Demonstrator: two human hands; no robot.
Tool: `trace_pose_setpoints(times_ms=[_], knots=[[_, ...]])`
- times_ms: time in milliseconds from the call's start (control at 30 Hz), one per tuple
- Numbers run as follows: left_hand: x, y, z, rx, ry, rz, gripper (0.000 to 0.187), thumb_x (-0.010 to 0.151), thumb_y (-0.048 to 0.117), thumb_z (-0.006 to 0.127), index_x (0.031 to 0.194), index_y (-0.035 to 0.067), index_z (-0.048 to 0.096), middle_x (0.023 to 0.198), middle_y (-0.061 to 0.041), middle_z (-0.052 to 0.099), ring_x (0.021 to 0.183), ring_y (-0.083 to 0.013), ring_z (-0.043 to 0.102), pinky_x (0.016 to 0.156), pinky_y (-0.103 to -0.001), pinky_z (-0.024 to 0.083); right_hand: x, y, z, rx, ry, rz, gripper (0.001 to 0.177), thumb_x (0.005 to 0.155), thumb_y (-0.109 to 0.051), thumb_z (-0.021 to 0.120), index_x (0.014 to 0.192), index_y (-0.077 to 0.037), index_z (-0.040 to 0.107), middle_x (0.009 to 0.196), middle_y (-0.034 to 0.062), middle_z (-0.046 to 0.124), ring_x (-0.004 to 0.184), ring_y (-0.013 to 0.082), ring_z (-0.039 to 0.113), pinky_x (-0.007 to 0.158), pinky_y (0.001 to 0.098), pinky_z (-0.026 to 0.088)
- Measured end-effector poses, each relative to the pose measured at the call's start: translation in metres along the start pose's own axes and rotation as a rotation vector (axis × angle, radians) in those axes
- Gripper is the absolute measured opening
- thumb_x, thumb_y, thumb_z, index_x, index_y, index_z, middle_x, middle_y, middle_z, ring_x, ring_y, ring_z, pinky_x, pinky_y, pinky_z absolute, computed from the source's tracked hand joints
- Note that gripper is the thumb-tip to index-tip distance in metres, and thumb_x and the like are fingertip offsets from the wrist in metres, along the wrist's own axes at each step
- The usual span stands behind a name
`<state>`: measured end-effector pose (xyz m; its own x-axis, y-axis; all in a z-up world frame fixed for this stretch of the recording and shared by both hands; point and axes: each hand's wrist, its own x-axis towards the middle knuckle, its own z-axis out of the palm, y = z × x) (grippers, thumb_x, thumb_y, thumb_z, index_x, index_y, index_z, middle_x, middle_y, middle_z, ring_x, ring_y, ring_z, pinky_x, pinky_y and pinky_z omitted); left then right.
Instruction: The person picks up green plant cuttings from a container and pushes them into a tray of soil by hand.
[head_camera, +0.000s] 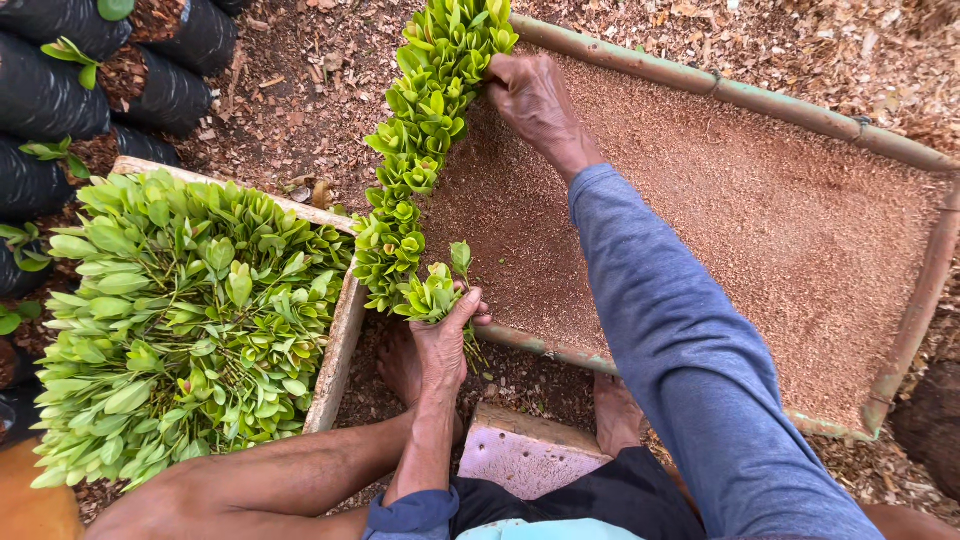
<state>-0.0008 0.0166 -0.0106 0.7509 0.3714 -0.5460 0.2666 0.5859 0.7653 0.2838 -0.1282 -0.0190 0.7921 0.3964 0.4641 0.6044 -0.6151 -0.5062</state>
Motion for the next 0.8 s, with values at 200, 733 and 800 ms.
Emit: trace_pose_setpoints(times_ms=[200,733,800], knots=[[-0.001,0.000,0.000,0.000,0.000,0.001,0.029,0.072,-0.001,0.079,0.095,0.003,0.063,0.086,-0.010,0.067,0.057,-0.0207,0.065,0.047,-0.032,0.059,-0.013,0.022,0.033,-0.269,0.100,-0.015,0.033,0.097,-0.013,0.052,0.066,-0.024,0.048,0.050,-0.0094,0.045,0.042,0.0021,0.039,0.037,0.0195,0.032],[-0.003,0.001,0.002,0.014,-0.013,0.012,0.027,0.073,0.000,0.079,0.094,0.001,0.063,0.081,-0.011,0.067,0.055,-0.0190,0.064,0.047,-0.031,0.058,-0.021,0.005,0.028,-0.216,0.011,0.222,0.017,0.089,-0.016,0.055,0.072,-0.014,0.054,0.087,0.0050,0.058,0.074,0.0191,0.051,0.056,0.0289,0.041],[-0.002,0.001,0.002,0.022,-0.023,0.009,0.026,0.073,0.001,0.079,0.094,0.006,0.065,0.087,-0.006,0.068,0.055,-0.0170,0.064,0.044,-0.027,0.054,-0.020,0.000,0.021,-0.097,0.010,0.245,0.016,0.089,-0.021,0.057,0.076,-0.014,0.063,0.086,0.0057,0.064,0.073,0.0217,0.053,0.060,0.0348,0.042]])
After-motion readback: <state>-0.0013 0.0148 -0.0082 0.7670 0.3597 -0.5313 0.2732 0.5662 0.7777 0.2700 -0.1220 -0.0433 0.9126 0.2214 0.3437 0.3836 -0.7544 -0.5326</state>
